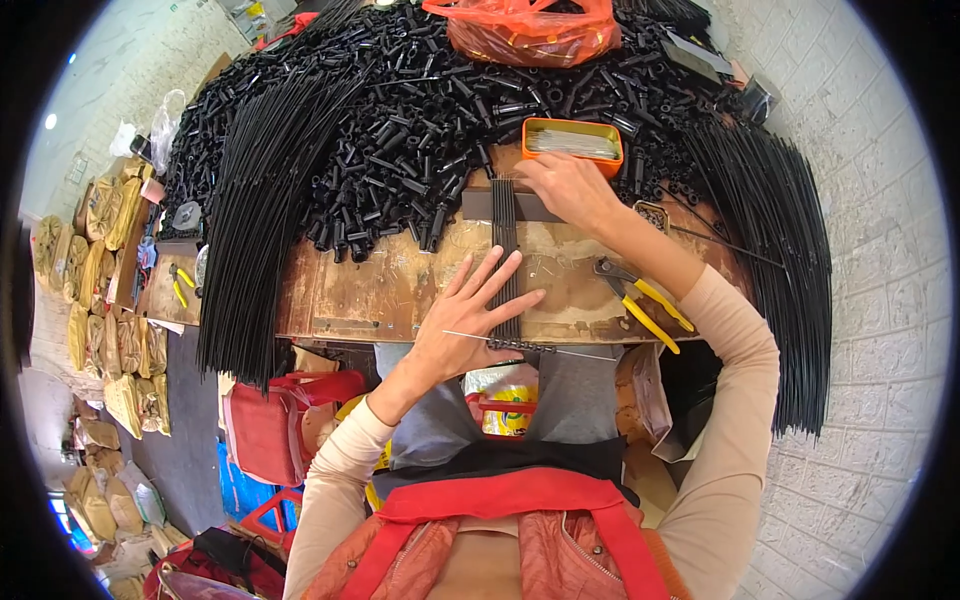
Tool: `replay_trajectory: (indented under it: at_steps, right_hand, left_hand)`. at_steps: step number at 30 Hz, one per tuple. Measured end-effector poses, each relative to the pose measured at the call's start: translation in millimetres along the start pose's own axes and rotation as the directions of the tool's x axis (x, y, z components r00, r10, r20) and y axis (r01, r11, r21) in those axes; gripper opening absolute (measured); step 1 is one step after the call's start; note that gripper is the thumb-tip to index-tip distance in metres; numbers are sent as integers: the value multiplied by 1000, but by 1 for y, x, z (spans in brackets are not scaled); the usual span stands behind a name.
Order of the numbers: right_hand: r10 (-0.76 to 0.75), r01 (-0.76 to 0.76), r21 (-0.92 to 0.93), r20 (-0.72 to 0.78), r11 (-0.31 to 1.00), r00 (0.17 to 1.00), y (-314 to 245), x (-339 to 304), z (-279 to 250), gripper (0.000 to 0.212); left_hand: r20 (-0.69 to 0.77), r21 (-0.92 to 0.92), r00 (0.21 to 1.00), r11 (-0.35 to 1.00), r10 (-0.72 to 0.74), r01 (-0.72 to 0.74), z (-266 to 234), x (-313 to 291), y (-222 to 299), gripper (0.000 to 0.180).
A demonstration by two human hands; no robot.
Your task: Assembling and securing bundles of black rods using plastic clips and cutting the excess with pliers.
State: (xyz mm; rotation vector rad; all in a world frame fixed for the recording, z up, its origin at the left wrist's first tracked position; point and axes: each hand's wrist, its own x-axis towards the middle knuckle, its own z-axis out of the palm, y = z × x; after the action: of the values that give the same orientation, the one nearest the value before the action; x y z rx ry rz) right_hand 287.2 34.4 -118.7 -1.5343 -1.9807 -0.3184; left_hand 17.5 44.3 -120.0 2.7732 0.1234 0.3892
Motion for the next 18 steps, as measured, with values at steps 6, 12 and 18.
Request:
replay_trajectory:
  at_steps: [6, 12, 18]
  right_hand:
    - [121, -111, -72, 160, 991, 980, 4, 1, -1, 14]
    - [235, -228, -126, 45, 966, 971, 36, 33, -28, 17]
    - [338, -286, -191, 357, 939, 871, 95, 26, -26, 13]
  left_hand:
    - [-1, 7, 1000, 1000, 13, -13, 1, -1, -2, 90]
    - [-18, 3, 1000, 1000, 12, -12, 1, 0, 1, 90]
    - [-6, 22, 1000, 1000, 22, -22, 1, -3, 0, 88]
